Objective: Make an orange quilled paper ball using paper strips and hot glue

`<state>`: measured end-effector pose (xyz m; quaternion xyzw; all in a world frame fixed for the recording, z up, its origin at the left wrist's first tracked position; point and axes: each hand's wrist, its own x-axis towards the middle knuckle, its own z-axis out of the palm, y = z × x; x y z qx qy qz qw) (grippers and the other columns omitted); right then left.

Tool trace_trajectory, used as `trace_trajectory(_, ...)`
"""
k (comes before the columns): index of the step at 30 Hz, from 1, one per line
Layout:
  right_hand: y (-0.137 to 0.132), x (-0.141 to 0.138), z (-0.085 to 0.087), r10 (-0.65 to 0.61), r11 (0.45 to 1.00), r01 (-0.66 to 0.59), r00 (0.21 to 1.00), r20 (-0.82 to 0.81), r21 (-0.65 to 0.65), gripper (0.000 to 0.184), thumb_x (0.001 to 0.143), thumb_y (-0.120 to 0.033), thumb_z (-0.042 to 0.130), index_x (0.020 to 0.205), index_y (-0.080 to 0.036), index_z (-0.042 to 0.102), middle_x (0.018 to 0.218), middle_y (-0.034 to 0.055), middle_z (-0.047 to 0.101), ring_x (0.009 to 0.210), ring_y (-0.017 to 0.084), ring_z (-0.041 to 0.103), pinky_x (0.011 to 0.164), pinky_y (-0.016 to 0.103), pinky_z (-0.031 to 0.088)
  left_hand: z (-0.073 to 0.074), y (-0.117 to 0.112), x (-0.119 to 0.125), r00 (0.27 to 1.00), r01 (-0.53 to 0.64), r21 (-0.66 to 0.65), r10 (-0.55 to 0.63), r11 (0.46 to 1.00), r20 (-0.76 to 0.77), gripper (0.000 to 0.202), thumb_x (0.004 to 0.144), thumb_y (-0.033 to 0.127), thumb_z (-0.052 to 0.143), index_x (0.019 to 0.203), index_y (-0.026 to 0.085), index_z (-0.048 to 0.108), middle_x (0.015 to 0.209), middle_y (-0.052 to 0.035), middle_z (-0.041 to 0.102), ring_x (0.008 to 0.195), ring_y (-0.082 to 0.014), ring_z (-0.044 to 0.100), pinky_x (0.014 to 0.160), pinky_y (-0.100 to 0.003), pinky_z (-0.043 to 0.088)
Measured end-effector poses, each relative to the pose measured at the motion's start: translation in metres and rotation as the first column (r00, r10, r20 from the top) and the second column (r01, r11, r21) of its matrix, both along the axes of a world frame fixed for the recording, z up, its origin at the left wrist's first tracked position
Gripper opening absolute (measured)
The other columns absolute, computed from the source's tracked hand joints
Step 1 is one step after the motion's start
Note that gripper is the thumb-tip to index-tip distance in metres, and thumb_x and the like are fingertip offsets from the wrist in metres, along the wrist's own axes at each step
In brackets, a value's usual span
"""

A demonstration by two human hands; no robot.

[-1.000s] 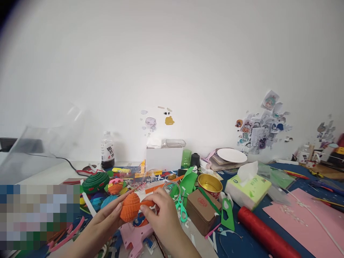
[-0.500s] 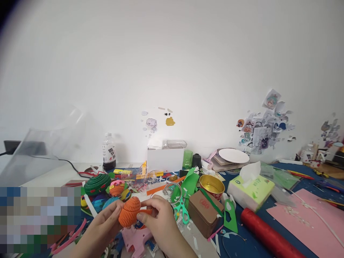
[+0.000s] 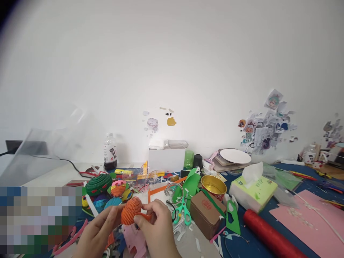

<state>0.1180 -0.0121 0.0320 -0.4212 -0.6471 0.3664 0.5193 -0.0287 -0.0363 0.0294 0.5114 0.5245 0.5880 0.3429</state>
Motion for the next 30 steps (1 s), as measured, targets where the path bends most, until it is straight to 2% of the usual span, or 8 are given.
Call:
trace_trajectory(3, -0.001, -0.001, -0.002, -0.082, 0.996, 0.08, 0.996, 0.043, 0.043, 0.009, 0.063, -0.015, 0.063, 0.072, -0.016, 0.063, 0.061, -0.0034, 0.046, 0.056, 0.013, 0.044, 0.052, 0.022, 0.034, 0.0, 0.0, 0.005, 0.996, 0.079, 0.022, -0.08, 0.997, 0.027, 0.036, 0.065, 0.049, 0.063, 0.087, 0.02, 0.063, 0.087, -0.0025, 0.07, 0.086, -0.0217, 0.062, 0.076, -0.026, 0.049)
trace_trajectory(6, 0.0, 0.0, -0.001, -0.095, 0.992, 0.085, 0.99, 0.101, 0.095, 0.01, 0.066, -0.017, 0.062, 0.076, -0.017, 0.065, 0.063, -0.0021, 0.049, 0.058, 0.014, 0.047, 0.053, 0.023, 0.036, 0.006, 0.001, 0.008, 0.988, 0.115, 0.013, -0.115, 0.993, 0.1, 0.041, 0.057, 0.045, 0.071, 0.089, 0.02, 0.063, 0.095, -0.0044, 0.071, 0.094, -0.0238, 0.062, 0.079, -0.027, 0.049)
trace_trajectory(10, 0.005, 0.012, 0.006, 0.019, 0.971, -0.063, 0.982, 0.189, 0.23, 0.015, 0.07, -0.018, 0.064, 0.085, -0.019, 0.067, 0.076, 0.0025, 0.058, 0.069, 0.016, 0.053, 0.06, 0.024, 0.039, 0.012, 0.006, 0.003, 0.978, 0.147, -0.051, -0.138, 0.988, 0.154, 0.037, 0.06, 0.045, 0.07, 0.085, 0.019, 0.064, 0.09, -0.0052, 0.072, 0.089, -0.0245, 0.064, 0.074, -0.029, 0.051)
trace_trajectory(13, 0.011, 0.025, 0.015, 0.073, 0.943, -0.145, 0.968, 0.239, 0.298, 0.005, 0.072, -0.018, 0.066, 0.077, -0.02, 0.068, 0.073, 0.0021, 0.059, 0.072, 0.017, 0.053, 0.063, 0.025, 0.039, 0.01, 0.01, -0.002, 0.956, 0.217, -0.057, -0.201, 0.974, 0.215, 0.033, 0.063, 0.043, 0.069, 0.085, 0.018, 0.066, 0.087, -0.0051, 0.072, 0.084, -0.0229, 0.064, 0.072, -0.029, 0.051)
trace_trajectory(17, 0.016, 0.035, 0.021, 0.109, 0.951, -0.178, 0.958, 0.265, 0.254, 0.001, 0.071, -0.019, 0.068, 0.071, -0.02, 0.068, 0.069, 0.0011, 0.059, 0.068, 0.016, 0.05, 0.061, 0.026, 0.038, 0.006, 0.01, -0.001, 0.866, 0.394, -0.013, -0.366, 0.919, 0.34, 0.034, 0.07, 0.042, 0.064, 0.095, 0.019, 0.067, 0.092, -0.0068, 0.071, 0.088, -0.0227, 0.063, 0.079, -0.032, 0.048)
trace_trajectory(21, 0.015, 0.036, 0.024, 0.197, 0.958, -0.235, 0.955, 0.224, 0.162, 0.015, 0.071, -0.022, 0.068, 0.086, -0.021, 0.07, 0.074, 0.001, 0.059, 0.068, 0.016, 0.05, 0.063, 0.026, 0.039, 0.009, 0.004, 0.004, 0.814, 0.5, -0.031, -0.457, 0.866, 0.359, 0.031, 0.076, 0.038, 0.059, 0.101, 0.021, 0.066, 0.094, -0.0065, 0.07, 0.088, -0.0211, 0.062, 0.081, -0.032, 0.047)
trace_trajectory(23, 0.014, 0.036, 0.024, 0.24, 0.956, -0.267, 0.95, 0.197, 0.119, 0.021, 0.073, -0.022, 0.066, 0.093, -0.022, 0.07, 0.075, 0.0009, 0.059, 0.069, 0.015, 0.05, 0.063, 0.025, 0.039, 0.009, 0.001, 0.005, 0.813, 0.508, -0.034, -0.467, 0.86, 0.347, 0.031, 0.077, 0.04, 0.056, 0.1, 0.022, 0.066, 0.091, -0.006, 0.07, 0.085, -0.0205, 0.062, 0.08, -0.032, 0.048)
trace_trajectory(30, 0.013, 0.031, 0.018, 0.242, 0.97, -0.24, 0.968, 0.064, -0.042, 0.027, 0.062, -0.02, 0.072, 0.089, -0.019, 0.069, 0.07, -0.0013, 0.056, 0.062, 0.013, 0.046, 0.058, 0.023, 0.038, 0.005, 0.002, 0.005, 0.873, 0.477, -0.03, -0.469, 0.879, 0.137, 0.045, 0.064, 0.054, 0.063, 0.092, 0.019, 0.069, 0.082, -0.0059, 0.07, 0.072, -0.0204, 0.061, 0.071, -0.029, 0.049)
